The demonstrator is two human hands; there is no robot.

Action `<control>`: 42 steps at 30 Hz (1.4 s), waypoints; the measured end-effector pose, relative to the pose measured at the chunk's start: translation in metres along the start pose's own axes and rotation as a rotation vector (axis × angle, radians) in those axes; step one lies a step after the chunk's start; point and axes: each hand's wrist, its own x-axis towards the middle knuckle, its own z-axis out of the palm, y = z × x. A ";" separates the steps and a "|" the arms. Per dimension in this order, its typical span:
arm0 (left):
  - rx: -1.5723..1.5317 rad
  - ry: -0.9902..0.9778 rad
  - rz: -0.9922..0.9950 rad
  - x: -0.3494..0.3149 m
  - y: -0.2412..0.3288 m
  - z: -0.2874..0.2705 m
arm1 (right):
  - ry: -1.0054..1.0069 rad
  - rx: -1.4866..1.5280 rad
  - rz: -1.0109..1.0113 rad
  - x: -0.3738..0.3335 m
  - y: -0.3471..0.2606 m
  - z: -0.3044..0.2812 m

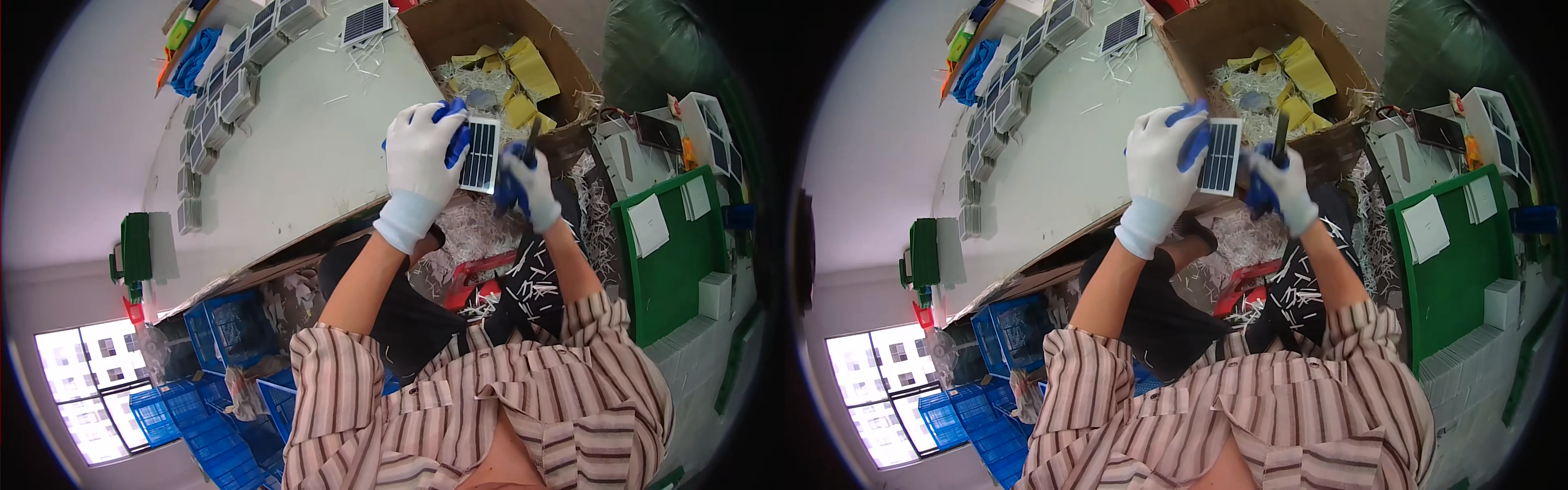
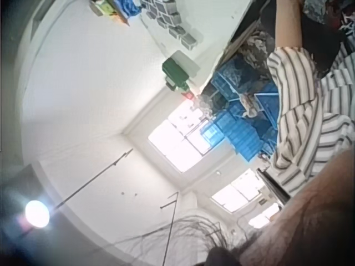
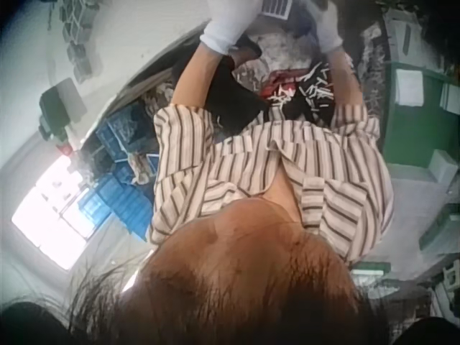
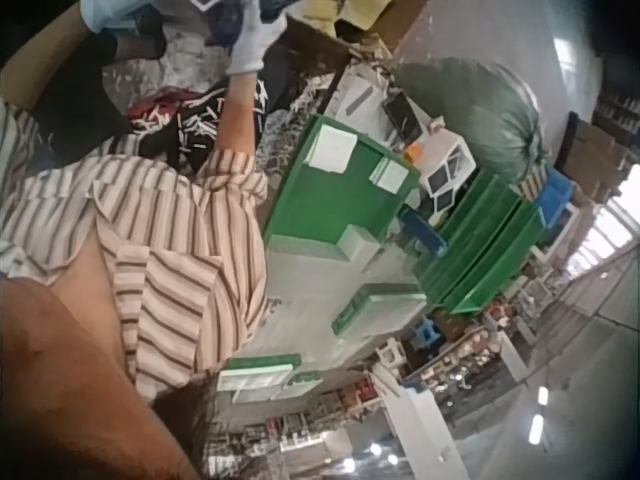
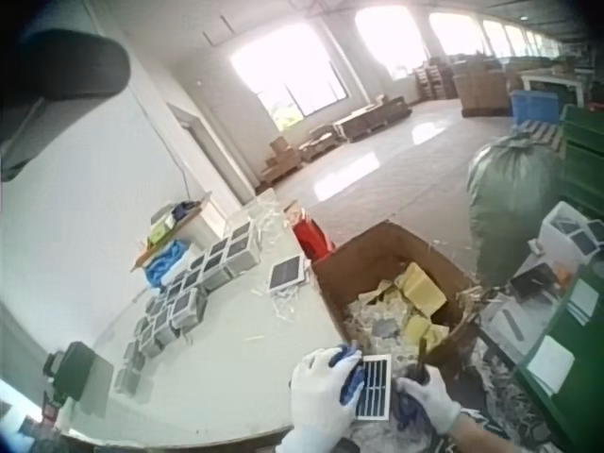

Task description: Clean small solar panels with a cloth and stack them into trays.

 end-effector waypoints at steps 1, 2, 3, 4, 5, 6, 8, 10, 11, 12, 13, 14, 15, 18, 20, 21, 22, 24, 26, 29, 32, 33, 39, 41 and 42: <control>-0.001 0.003 0.002 0.002 -0.001 -0.001 | 0.023 -0.183 -0.079 0.017 -0.005 0.000; 0.030 -0.018 0.051 0.005 -0.003 -0.005 | 0.041 -0.363 -0.161 0.027 -0.009 0.008; 0.061 -0.038 0.099 0.008 -0.004 -0.009 | 0.013 -0.339 -0.219 0.026 -0.009 0.019; 0.064 -0.031 0.100 0.010 -0.004 -0.012 | -0.014 -0.316 -0.277 0.020 -0.010 0.027; 0.116 -0.114 -0.033 0.009 -0.004 -0.018 | -0.099 -0.177 -0.176 0.013 -0.004 0.031; 0.151 -0.198 -0.162 0.007 -0.002 -0.019 | -0.105 -0.295 -0.002 -0.002 0.000 0.026; 0.126 -0.217 -0.206 -0.007 0.006 -0.017 | -0.158 -0.226 -0.136 -0.031 -0.006 0.047; 0.170 -0.086 -0.141 -0.015 0.014 -0.010 | -0.128 -0.205 -0.148 -0.023 0.010 0.046; 0.119 -0.038 -0.141 -0.014 0.016 -0.007 | -0.087 -0.186 -0.162 -0.017 0.009 0.047; 0.113 -0.034 -0.142 -0.013 0.016 -0.004 | -0.086 -0.193 -0.162 -0.012 0.005 0.047; 0.082 -0.014 -0.142 -0.013 0.016 0.000 | -0.084 -0.156 -0.120 -0.005 0.000 0.048; 0.053 0.006 -0.142 -0.011 0.016 0.001 | -0.082 -0.119 -0.076 0.002 -0.007 0.049; 0.048 0.009 -0.145 -0.007 0.016 0.003 | -0.172 -0.218 -0.055 0.012 -0.009 0.042; -0.005 0.022 -0.167 0.001 0.018 0.008 | -0.104 -0.436 -0.474 0.006 -0.014 0.045; 0.009 0.027 -0.172 0.000 0.019 0.009 | -0.009 -0.399 -0.452 -0.010 0.030 0.040; 0.016 0.030 -0.182 -0.001 0.016 0.007 | -0.219 -0.390 -0.224 -0.023 0.007 0.052; 0.024 0.035 -0.190 -0.003 0.015 0.008 | -0.419 -0.375 0.008 -0.037 -0.012 0.062; 0.031 0.041 -0.187 -0.003 0.013 0.009 | -0.560 -0.491 -0.208 -0.064 -0.001 0.077; 0.027 0.067 -0.189 -0.003 0.016 0.009 | -0.491 -0.391 -0.233 -0.068 0.013 0.072; 0.037 0.084 -0.220 0.000 0.022 0.008 | 0.220 -0.226 -0.202 -0.038 0.021 0.069; 0.055 0.065 -0.246 0.000 0.028 0.008 | 0.305 -0.027 -0.359 -0.004 0.059 0.078; 0.034 0.062 -0.221 0.000 0.029 0.009 | 0.297 0.320 -0.231 0.013 0.060 0.085; -0.073 0.030 -0.141 -0.008 0.015 0.006 | -0.128 0.699 -0.061 0.055 0.033 0.089; -0.100 0.066 -0.156 -0.002 0.018 0.007 | -0.140 0.568 0.030 0.062 0.038 0.055; -0.087 0.072 -0.175 -0.005 0.010 0.001 | -0.105 0.758 0.202 0.043 0.010 0.069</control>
